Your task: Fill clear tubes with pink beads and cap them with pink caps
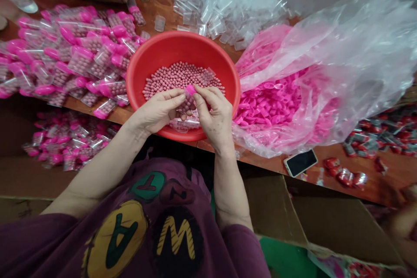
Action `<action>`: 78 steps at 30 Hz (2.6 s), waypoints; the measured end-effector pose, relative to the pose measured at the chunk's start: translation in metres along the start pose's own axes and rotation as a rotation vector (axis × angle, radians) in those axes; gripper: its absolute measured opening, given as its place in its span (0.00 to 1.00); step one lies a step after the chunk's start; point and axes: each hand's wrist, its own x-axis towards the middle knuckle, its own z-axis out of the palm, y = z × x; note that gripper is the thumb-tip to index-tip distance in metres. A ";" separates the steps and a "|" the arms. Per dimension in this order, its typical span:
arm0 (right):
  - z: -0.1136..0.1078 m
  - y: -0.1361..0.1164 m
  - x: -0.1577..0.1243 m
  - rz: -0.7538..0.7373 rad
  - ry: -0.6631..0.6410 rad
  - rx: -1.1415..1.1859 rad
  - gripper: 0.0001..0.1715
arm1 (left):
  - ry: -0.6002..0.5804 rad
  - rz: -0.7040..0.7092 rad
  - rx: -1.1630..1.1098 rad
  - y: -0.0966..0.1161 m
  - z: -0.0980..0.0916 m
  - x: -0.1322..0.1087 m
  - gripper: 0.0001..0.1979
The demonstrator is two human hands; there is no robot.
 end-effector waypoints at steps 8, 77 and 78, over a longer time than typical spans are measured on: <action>-0.010 -0.002 -0.003 -0.023 -0.095 -0.036 0.14 | 0.046 -0.002 0.024 0.001 0.006 -0.003 0.10; 0.081 0.071 0.078 -0.112 -0.785 -0.520 0.11 | 0.658 0.698 0.823 0.038 -0.047 0.004 0.02; 0.084 0.077 0.079 -0.105 -0.738 -0.548 0.13 | 0.657 0.693 0.816 0.039 -0.048 0.002 0.02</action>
